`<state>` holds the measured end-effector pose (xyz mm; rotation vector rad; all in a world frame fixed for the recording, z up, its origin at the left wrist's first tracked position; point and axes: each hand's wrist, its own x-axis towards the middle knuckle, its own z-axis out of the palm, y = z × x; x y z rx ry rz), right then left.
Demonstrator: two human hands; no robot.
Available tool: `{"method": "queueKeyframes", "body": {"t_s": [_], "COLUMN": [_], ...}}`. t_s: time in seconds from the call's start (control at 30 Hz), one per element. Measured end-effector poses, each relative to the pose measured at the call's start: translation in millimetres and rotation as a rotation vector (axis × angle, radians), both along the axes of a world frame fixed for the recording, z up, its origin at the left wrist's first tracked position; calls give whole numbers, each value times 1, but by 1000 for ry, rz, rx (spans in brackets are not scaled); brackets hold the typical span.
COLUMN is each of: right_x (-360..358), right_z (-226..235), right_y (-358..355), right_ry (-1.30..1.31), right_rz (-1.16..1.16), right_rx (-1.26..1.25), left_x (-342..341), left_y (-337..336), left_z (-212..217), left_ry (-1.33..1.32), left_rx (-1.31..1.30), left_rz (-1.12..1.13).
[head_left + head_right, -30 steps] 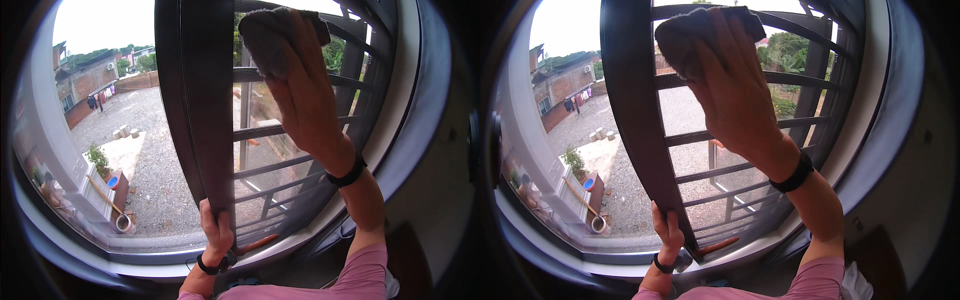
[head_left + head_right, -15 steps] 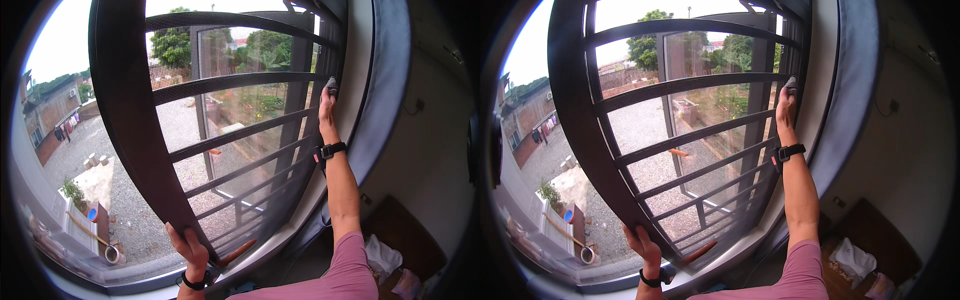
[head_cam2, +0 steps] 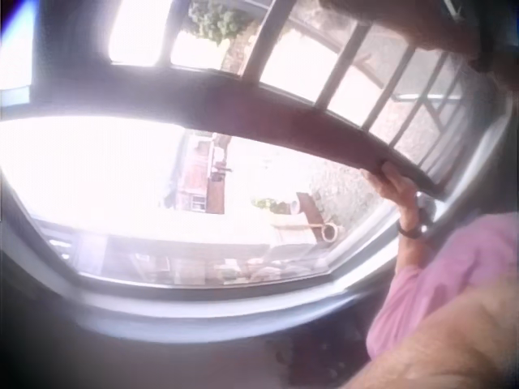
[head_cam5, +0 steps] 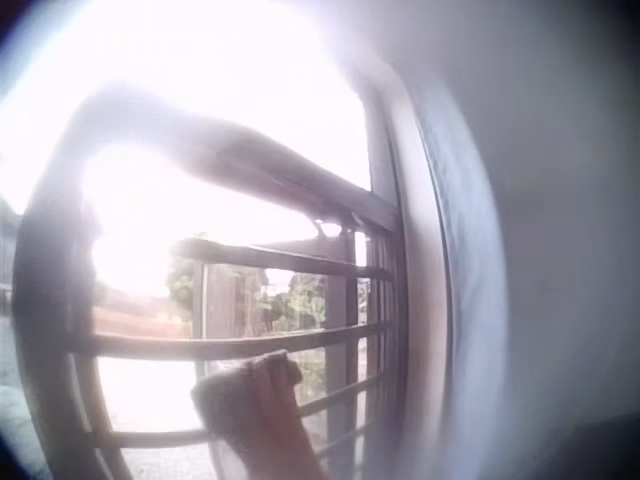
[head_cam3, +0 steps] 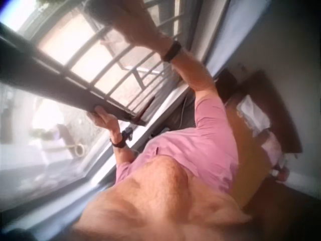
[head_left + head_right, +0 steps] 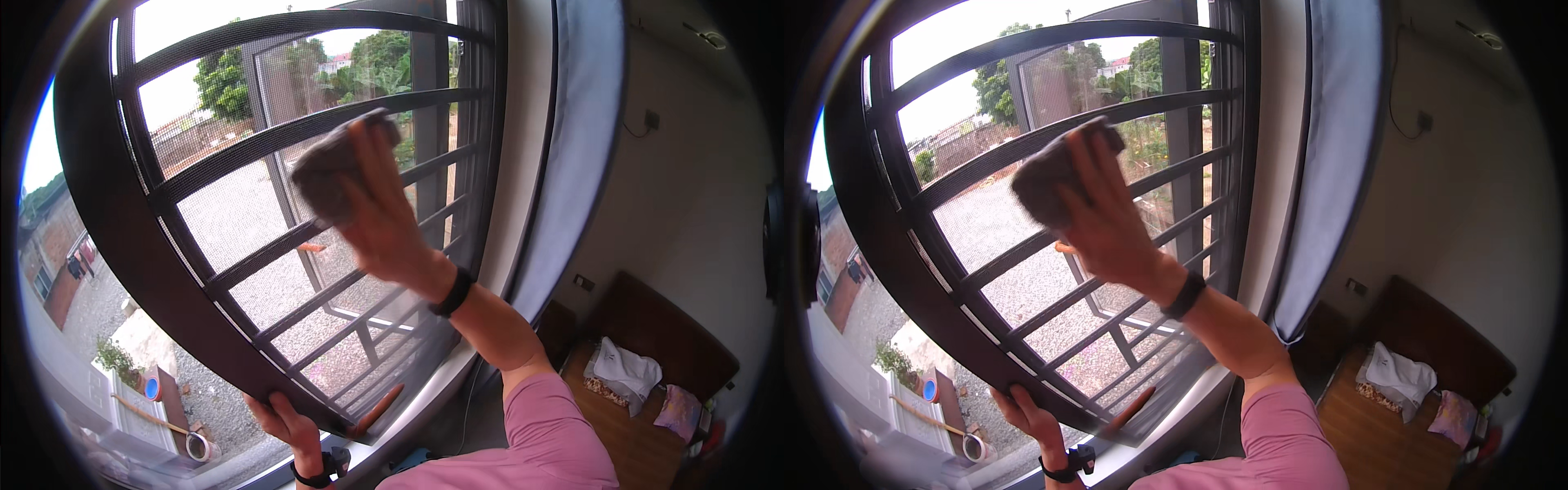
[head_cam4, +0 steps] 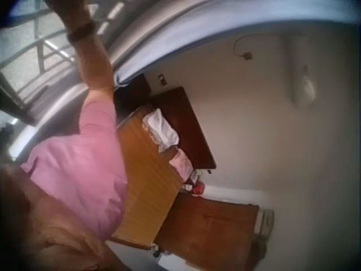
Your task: The person cleans a window screen using a cloth. They open the window, climb onto a stool, and wipe the screen thoroughly with a cloth, covering both the mesh and the frame.
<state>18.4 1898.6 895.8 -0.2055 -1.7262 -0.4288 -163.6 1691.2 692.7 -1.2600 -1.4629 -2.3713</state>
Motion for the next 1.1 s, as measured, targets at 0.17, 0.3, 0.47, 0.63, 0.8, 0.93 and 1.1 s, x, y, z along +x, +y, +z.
{"method": "queueKeyframes", "body": {"t_s": [0.17,0.3,0.47,0.63,0.8,0.93,1.1], "right_x": [153,116,3,-1,99,152,49], "right_z": [-53,-68,-92,-92,-99,-102,-78], "right_y": [187,159,-9,-22,119,175,46], "right_ry": [642,779,146,-66,505,671,191], "right_rz": [-172,-105,64,-1,-129,-429,37], "right_rx": [-452,-671,-258,11,-433,-603,-279], "left_x": [14,12,16,13,11,21,21], "left_y": [10,3,-1,-4,1,10,1], "left_z": [2,2,14,14,6,12,13], "left_ry": [8,-27,-38,-95,-91,-80,-176], "left_rx": [42,22,-49,-29,-38,-28,16], "left_rz": [-61,-9,53,-31,51,54,42]}}
